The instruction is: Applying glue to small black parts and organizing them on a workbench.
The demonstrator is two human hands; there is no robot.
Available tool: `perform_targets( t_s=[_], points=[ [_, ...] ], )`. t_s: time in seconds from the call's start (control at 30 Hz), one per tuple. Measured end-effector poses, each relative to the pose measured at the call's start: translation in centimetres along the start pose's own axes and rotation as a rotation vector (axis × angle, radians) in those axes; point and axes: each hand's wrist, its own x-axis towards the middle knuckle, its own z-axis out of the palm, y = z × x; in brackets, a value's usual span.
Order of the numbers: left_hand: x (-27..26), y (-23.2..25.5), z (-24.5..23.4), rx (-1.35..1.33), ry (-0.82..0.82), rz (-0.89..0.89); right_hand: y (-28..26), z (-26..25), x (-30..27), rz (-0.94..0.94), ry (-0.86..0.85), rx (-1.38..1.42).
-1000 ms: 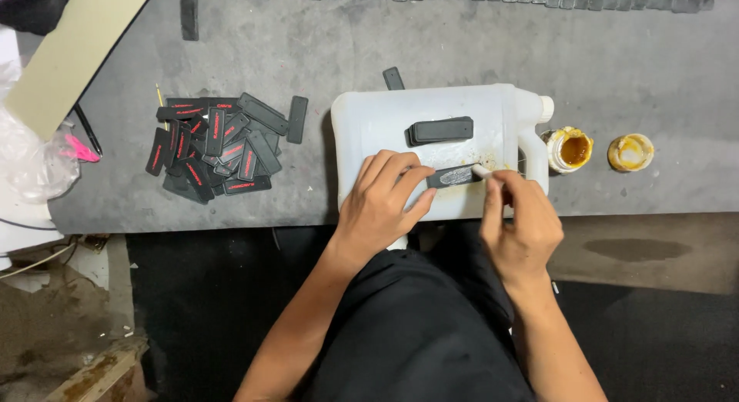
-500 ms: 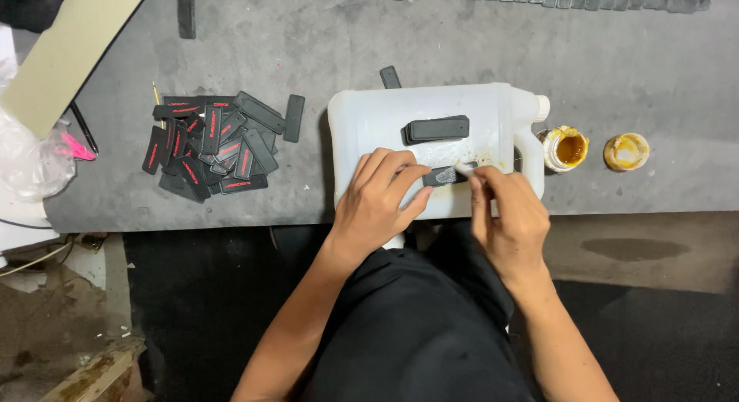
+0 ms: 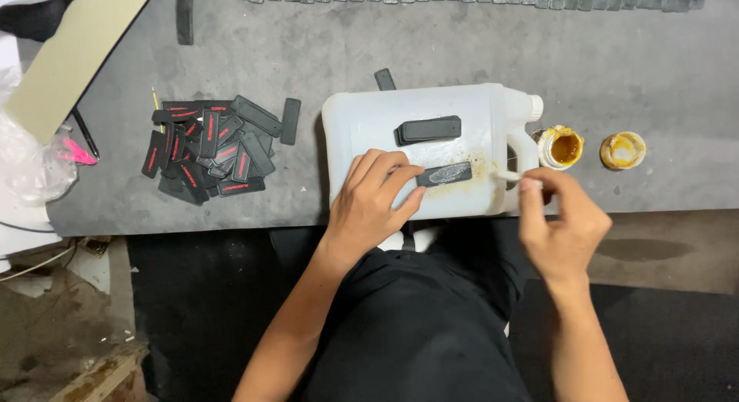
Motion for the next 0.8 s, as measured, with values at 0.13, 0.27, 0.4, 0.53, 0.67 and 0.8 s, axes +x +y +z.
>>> perform_targets(
  t_s=[0.13, 0.27, 0.4, 0.53, 0.67, 0.8],
  points=[
    [0.2, 0.6, -0.3, -0.011, -0.069, -0.057, 6.3, -1.2, -1.3, 0.261, 0.199, -0.110],
    [0.1, 0.7, -0.2, -0.011, -0.075, -0.067, 11.1, -0.5, -2.3, 0.220, 0.124, -0.215],
    [0.0, 0.6, 0.0, -0.023, -0.064, -0.050, 13.3, 1.0, -2.3, 0.129, 0.141, -0.233],
    [-0.1, 0.6, 0.1, -0.025, -0.055, -0.049, 13.5, 1.4, -2.0, 0.216, 0.191, -0.174],
    [-0.1, 0.8, 0.1, -0.027, -0.049, -0.049, 14.0, 0.8, -2.4, 0.667, 0.370, 0.191],
    [0.0, 0.9, 0.2, -0.025, -0.045, -0.042, 12.1, -0.8, -1.7, 0.921, 0.483, 0.727]
  ],
)
